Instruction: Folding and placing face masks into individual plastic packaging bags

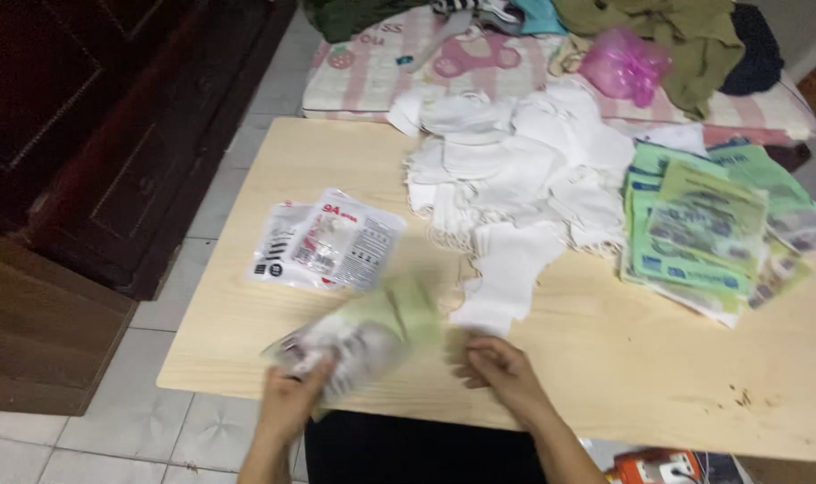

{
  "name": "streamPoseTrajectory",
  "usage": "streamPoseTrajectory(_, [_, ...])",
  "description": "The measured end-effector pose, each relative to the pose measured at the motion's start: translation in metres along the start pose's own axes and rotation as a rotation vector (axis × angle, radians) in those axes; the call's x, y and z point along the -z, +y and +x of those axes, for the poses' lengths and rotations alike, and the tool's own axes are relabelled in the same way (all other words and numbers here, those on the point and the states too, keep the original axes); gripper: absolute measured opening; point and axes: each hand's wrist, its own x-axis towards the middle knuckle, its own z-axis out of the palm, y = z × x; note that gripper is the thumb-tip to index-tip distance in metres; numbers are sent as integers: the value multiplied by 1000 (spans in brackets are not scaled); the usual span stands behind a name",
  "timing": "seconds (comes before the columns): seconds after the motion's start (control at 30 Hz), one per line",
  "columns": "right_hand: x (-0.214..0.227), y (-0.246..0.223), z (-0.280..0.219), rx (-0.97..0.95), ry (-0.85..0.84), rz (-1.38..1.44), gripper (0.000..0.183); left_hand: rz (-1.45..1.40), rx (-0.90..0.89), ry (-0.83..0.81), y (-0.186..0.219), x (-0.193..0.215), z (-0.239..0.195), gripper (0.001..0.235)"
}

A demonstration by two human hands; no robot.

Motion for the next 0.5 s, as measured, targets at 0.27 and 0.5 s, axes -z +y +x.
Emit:
streamPoseTrajectory(0.27, [38, -6, 26, 395, 310, -625, 22, 788, -1381, 421, 45, -12, 133, 73])
streamPoseTrajectory(0.5, [56, -15, 57, 495, 592, -1056, 33, 1344, -602, -184, 39, -32, 167, 78])
